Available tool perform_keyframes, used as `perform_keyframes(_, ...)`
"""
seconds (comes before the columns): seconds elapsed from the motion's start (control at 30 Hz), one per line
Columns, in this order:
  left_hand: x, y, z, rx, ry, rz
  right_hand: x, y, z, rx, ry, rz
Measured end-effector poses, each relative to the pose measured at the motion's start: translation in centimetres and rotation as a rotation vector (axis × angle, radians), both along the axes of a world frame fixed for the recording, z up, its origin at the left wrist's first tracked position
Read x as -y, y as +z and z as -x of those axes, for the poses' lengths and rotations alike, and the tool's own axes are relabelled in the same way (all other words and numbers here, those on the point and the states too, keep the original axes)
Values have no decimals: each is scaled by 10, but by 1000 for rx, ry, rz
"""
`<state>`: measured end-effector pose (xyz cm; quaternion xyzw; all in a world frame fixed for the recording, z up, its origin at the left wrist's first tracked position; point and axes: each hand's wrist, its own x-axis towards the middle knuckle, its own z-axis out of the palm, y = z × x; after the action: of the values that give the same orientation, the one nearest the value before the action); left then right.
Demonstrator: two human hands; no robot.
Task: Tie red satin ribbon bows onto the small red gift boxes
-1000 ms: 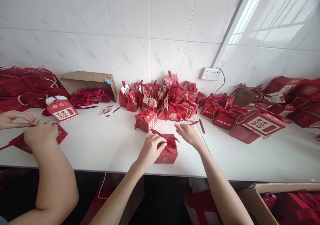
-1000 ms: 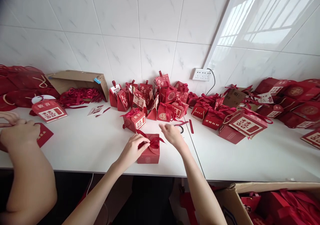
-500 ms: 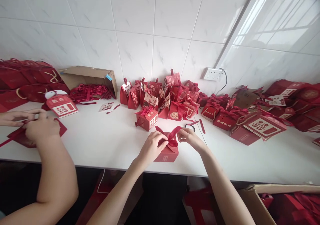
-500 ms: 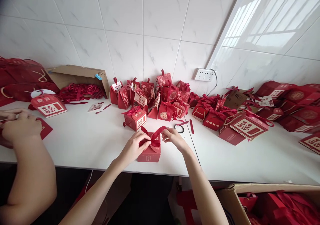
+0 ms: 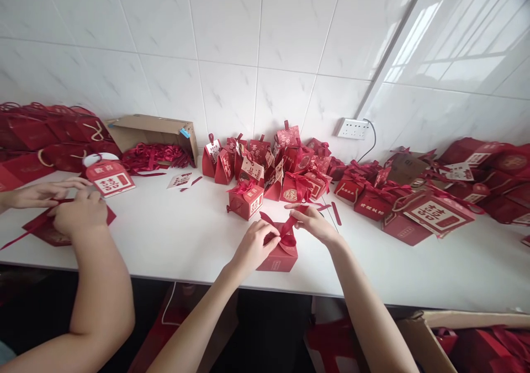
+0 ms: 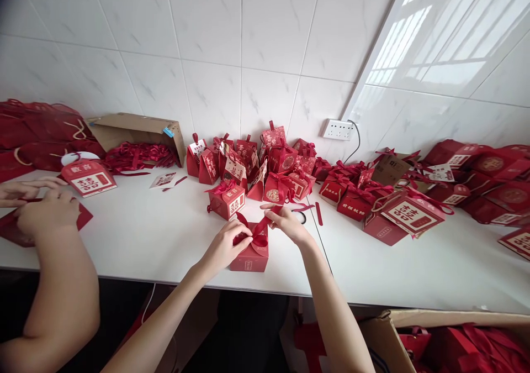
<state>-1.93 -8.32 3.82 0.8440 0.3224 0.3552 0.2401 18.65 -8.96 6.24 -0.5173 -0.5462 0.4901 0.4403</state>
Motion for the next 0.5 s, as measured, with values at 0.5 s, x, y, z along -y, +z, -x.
perform_keyframes(0.5,3,-2,-4,32,17,15,-50,0,11,441,-53,-101)
